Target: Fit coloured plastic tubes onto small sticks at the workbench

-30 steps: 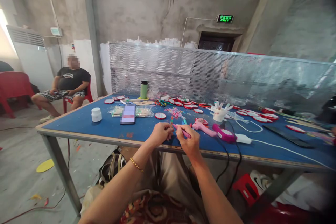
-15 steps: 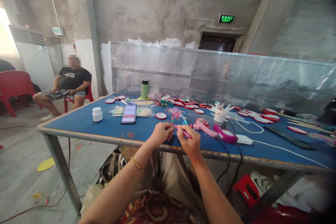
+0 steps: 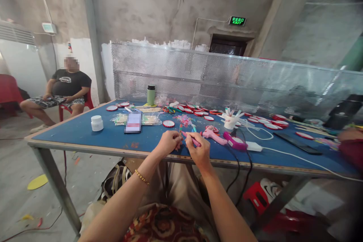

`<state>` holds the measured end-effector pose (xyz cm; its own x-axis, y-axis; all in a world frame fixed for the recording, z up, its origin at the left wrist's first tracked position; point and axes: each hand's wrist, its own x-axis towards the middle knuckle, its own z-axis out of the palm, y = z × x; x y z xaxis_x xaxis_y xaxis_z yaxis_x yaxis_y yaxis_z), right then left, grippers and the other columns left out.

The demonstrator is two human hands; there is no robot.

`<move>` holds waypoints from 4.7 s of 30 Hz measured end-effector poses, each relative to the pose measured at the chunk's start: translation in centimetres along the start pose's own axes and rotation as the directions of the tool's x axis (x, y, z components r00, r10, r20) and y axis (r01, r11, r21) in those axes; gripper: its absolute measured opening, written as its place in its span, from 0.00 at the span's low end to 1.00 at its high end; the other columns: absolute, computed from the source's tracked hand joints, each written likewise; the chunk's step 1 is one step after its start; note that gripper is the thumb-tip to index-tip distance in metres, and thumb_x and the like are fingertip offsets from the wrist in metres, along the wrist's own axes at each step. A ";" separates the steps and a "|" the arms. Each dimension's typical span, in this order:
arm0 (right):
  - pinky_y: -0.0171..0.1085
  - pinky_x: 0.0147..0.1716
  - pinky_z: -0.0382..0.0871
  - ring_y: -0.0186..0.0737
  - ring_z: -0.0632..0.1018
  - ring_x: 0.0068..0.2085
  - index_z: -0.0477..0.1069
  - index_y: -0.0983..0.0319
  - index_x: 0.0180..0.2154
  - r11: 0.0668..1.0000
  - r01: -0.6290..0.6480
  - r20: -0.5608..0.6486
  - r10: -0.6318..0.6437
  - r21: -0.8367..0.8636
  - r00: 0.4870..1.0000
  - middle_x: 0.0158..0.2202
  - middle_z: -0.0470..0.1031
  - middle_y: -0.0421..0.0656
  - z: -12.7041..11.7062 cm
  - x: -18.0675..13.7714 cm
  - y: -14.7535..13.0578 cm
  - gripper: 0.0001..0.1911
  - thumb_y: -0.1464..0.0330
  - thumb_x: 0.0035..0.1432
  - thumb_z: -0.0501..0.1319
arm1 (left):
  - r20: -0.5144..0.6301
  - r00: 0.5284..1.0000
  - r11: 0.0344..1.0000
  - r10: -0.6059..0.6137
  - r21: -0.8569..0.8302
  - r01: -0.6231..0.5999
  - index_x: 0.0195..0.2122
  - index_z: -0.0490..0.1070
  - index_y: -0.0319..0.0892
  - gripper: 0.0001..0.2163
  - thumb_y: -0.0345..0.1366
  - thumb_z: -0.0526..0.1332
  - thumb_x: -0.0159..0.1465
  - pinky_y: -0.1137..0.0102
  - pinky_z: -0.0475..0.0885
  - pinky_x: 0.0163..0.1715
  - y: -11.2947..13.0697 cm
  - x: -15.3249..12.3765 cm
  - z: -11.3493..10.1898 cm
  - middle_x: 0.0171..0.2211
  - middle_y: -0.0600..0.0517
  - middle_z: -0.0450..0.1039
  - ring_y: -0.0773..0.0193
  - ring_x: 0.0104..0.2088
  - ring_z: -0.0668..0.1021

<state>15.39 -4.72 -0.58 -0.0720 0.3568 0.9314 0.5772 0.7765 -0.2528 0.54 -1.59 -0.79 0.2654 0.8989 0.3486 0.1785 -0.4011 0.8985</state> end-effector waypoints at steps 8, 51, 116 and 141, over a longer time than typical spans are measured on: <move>0.34 0.36 0.75 0.35 0.80 0.28 0.75 0.59 0.36 1.000 -0.002 -0.010 0.002 -0.001 1.000 0.29 0.80 0.40 -0.1 0.1 0.0 0.09 0.70 0.67 0.56 | -0.001 0.999 0.999 -0.033 -0.002 0.033 0.23 0.69 0.39 0.09 0.33 0.57 0.61 0.77 0.68 0.21 0.5 -0.2 0.0 0.17 0.55 0.70 0.71 0.18 0.71; 0.35 0.35 0.75 0.35 0.79 0.27 0.74 0.59 0.36 1.000 0.002 0.026 -0.002 0.006 1.000 0.29 0.80 0.40 -0.1 0.3 -0.1 0.10 0.68 0.67 0.55 | -0.010 1.000 0.999 -0.027 0.039 0.027 0.22 0.68 0.39 0.10 0.32 0.57 0.61 0.77 0.67 0.21 0.8 -0.3 -0.1 0.17 0.55 0.70 0.71 0.18 0.71; 0.34 0.32 0.73 0.34 0.79 0.27 0.74 0.60 0.36 0.999 0.046 -0.020 -0.046 -0.029 0.999 0.29 0.80 0.40 0.0 0.2 0.2 0.09 0.70 0.67 0.56 | -0.015 1.000 0.998 0.016 0.055 -0.016 0.23 0.70 0.39 0.10 0.31 0.56 0.61 0.77 0.67 0.22 0.1 0.0 0.0 0.18 0.55 0.71 0.71 0.18 0.72; 0.35 0.34 0.75 0.36 0.80 0.29 0.74 0.59 0.35 0.999 0.039 0.009 -0.039 -0.012 0.999 0.29 0.80 0.40 -0.2 0.2 0.1 0.09 0.69 0.67 0.56 | -0.007 1.000 0.999 0.016 0.043 -0.015 0.23 0.69 0.39 0.10 0.33 0.56 0.61 0.77 0.67 0.22 0.2 -0.1 -0.1 0.18 0.55 0.70 0.71 0.18 0.72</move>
<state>15.55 -4.64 -0.34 -0.1013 0.3307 0.9383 0.5836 0.7835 -0.2132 0.48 -1.70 -0.63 0.2617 0.8938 0.3643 0.2151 -0.4220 0.8807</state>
